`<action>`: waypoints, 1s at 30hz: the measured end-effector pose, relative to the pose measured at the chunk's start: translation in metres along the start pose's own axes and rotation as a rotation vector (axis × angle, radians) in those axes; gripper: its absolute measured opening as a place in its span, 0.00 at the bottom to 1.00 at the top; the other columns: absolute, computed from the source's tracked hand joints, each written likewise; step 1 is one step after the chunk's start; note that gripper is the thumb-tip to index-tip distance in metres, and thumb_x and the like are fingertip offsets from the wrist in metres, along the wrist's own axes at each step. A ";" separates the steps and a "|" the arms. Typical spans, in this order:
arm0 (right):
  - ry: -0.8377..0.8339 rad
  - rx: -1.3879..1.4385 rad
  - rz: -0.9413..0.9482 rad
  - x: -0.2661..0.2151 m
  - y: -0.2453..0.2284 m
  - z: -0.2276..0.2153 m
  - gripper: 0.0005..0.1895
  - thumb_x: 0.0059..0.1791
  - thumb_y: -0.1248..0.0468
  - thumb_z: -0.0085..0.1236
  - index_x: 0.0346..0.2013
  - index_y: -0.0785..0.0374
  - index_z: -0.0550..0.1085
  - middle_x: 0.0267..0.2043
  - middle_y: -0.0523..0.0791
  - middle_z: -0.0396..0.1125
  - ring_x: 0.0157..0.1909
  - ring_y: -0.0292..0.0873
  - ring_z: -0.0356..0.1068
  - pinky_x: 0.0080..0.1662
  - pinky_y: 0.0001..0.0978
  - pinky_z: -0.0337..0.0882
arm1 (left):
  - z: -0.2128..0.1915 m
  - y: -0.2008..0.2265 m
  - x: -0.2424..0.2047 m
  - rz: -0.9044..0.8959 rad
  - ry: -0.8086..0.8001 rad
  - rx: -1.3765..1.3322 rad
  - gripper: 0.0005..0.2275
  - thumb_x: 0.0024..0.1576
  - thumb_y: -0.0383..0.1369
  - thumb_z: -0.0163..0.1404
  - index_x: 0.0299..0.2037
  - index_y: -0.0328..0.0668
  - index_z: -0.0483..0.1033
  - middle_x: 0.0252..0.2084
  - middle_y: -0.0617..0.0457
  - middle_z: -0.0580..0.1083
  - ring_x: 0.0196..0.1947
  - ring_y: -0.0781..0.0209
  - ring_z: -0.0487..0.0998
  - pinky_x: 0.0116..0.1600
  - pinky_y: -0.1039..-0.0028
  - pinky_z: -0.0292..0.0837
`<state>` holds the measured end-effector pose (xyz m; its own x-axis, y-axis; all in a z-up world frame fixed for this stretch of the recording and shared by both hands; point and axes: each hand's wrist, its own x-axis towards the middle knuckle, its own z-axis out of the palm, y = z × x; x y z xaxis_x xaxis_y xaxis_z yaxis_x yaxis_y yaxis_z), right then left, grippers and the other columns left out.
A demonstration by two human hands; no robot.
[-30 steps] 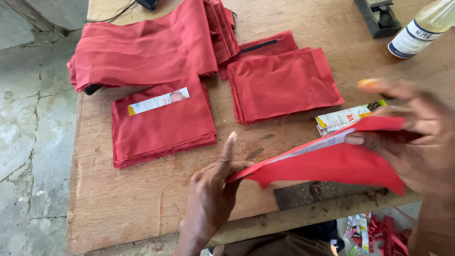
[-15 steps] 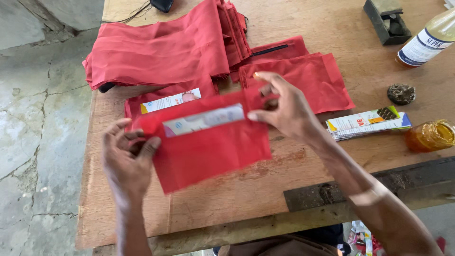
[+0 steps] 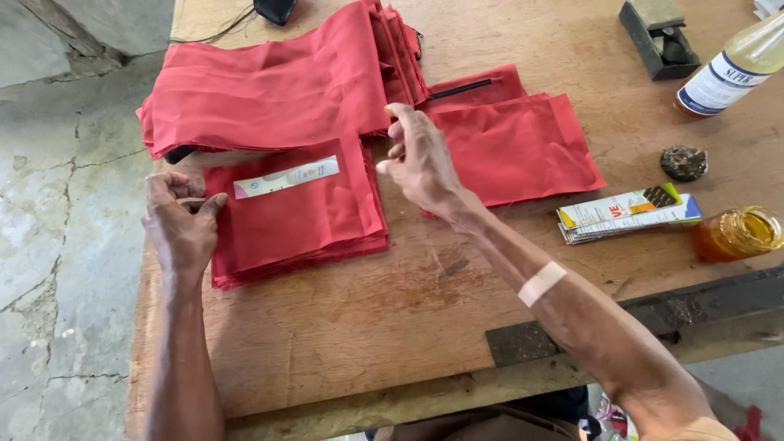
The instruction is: The person prepares leather strips by applying adhesive from a jar and attaching labels onto red leather pieces on a wooden table.
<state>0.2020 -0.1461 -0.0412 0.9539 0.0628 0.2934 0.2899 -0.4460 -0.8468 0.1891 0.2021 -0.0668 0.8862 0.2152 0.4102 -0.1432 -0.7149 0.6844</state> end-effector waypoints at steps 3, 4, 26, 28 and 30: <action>-0.023 0.021 -0.076 -0.016 -0.002 -0.025 0.41 0.43 0.76 0.65 0.69 0.69 0.58 0.50 0.54 0.73 0.42 0.40 0.79 0.40 0.27 0.80 | 0.003 -0.005 -0.003 0.054 -0.003 0.026 0.16 0.54 0.23 0.66 0.46 0.33 0.70 0.45 0.45 0.77 0.42 0.57 0.82 0.43 0.70 0.79; -0.041 0.044 -0.082 -0.023 -0.004 -0.036 0.43 0.43 0.76 0.65 0.71 0.68 0.57 0.50 0.54 0.74 0.42 0.40 0.79 0.40 0.27 0.79 | 0.003 -0.003 -0.004 0.073 -0.003 0.045 0.15 0.55 0.24 0.66 0.47 0.33 0.72 0.47 0.45 0.76 0.43 0.57 0.82 0.44 0.69 0.80; 0.367 -0.333 -0.225 -0.206 0.014 -0.225 0.31 0.56 0.71 0.61 0.72 0.53 0.64 0.45 0.49 0.73 0.39 0.37 0.73 0.41 0.22 0.79 | 0.083 0.181 -0.079 0.620 -0.282 0.000 0.10 0.68 0.27 0.40 0.55 0.36 0.71 0.35 0.44 0.75 0.32 0.54 0.78 0.36 0.66 0.78; 0.442 -0.515 -0.243 -0.214 0.019 -0.242 0.29 0.57 0.71 0.59 0.72 0.55 0.65 0.41 0.50 0.71 0.35 0.38 0.68 0.36 0.21 0.75 | 0.100 0.202 -0.091 0.719 -0.343 -0.107 0.07 0.69 0.28 0.44 0.52 0.38 0.72 0.36 0.46 0.77 0.33 0.55 0.80 0.39 0.65 0.79; 0.488 -0.526 -0.213 -0.223 0.017 -0.255 0.25 0.61 0.69 0.55 0.73 0.56 0.66 0.42 0.48 0.71 0.35 0.36 0.68 0.37 0.21 0.75 | 0.119 0.223 -0.101 0.698 -0.484 -0.110 0.06 0.68 0.32 0.49 0.51 0.40 0.73 0.35 0.48 0.78 0.31 0.56 0.81 0.39 0.63 0.78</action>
<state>-0.0258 -0.3955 -0.0081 0.7025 -0.1531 0.6950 0.2722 -0.8445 -0.4612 0.1206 -0.0579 -0.0275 0.6661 -0.5758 0.4740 -0.7457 -0.5038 0.4359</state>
